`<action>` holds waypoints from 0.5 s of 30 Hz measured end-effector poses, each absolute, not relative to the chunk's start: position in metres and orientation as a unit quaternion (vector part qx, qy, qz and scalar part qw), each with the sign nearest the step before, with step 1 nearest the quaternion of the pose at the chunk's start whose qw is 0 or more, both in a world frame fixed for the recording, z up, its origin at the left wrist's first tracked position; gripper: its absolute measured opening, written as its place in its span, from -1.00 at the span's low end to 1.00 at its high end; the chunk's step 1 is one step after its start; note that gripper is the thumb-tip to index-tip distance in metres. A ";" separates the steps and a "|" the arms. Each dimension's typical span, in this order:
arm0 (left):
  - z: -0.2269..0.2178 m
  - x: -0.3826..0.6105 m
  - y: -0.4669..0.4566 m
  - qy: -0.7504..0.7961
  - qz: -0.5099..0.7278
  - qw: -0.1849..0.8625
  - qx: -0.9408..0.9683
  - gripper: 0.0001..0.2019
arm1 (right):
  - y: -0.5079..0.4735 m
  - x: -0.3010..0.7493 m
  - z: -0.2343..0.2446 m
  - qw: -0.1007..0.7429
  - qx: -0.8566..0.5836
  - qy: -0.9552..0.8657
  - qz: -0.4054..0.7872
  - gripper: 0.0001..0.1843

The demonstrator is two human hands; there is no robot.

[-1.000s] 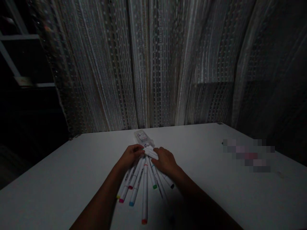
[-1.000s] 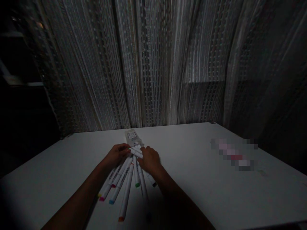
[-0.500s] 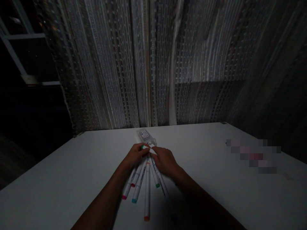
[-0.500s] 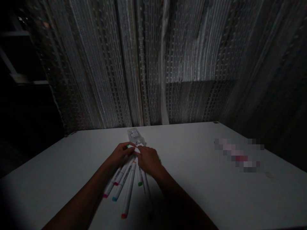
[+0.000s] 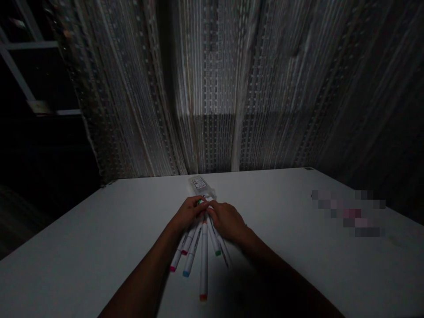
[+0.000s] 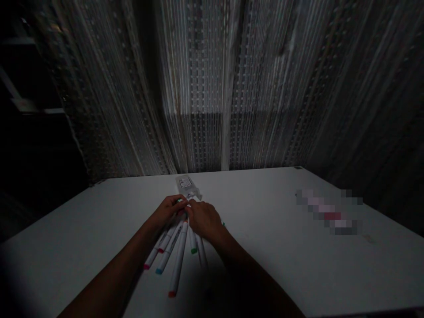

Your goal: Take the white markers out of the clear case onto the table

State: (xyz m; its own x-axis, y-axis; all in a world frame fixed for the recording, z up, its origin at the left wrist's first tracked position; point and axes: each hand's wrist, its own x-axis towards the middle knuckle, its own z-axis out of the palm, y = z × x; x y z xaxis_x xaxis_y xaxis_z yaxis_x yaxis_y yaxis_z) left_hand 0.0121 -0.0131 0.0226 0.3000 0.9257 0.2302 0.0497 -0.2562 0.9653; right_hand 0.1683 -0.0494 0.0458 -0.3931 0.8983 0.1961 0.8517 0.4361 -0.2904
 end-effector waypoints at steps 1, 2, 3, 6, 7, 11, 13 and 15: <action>0.022 0.012 -0.013 0.372 0.456 0.482 0.649 -0.54 | -0.050 0.169 0.047 0.162 -0.527 -0.831 0.073 -0.61; 0.021 0.012 -0.012 0.368 0.455 0.485 0.650 -0.53 | -0.051 0.169 0.047 0.160 -0.528 -0.831 0.073 -0.61; 0.020 0.011 -0.012 0.365 0.454 0.487 0.650 -0.53 | -0.051 0.169 0.048 0.158 -0.528 -0.831 0.071 -0.61; 0.015 0.012 -0.009 0.367 0.452 0.489 0.650 -0.52 | -0.050 0.168 0.047 0.155 -0.523 -0.836 0.059 -0.62; 0.014 0.012 -0.009 0.370 0.452 0.486 0.650 -0.52 | -0.050 0.168 0.046 0.155 -0.522 -0.837 0.055 -0.64; 0.014 0.013 -0.009 0.380 0.447 0.467 0.661 -0.50 | -0.048 0.166 0.044 0.150 -0.527 -0.835 0.058 -0.67; 0.016 0.014 -0.009 0.378 0.449 0.455 0.670 -0.49 | -0.048 0.166 0.045 0.146 -0.527 -0.835 0.059 -0.65; 0.018 0.013 -0.010 0.384 0.444 0.447 0.675 -0.48 | -0.050 0.165 0.046 0.147 -0.528 -0.834 0.058 -0.63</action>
State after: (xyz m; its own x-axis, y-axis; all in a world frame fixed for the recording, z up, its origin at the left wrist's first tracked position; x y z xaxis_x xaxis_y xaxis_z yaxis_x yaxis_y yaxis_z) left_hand 0.0129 -0.0099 0.0179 0.3105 0.9155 0.2558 0.1216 -0.3051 0.9445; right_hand 0.1652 -0.0495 0.0461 -0.3992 0.8982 0.1840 0.8640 0.4356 -0.2523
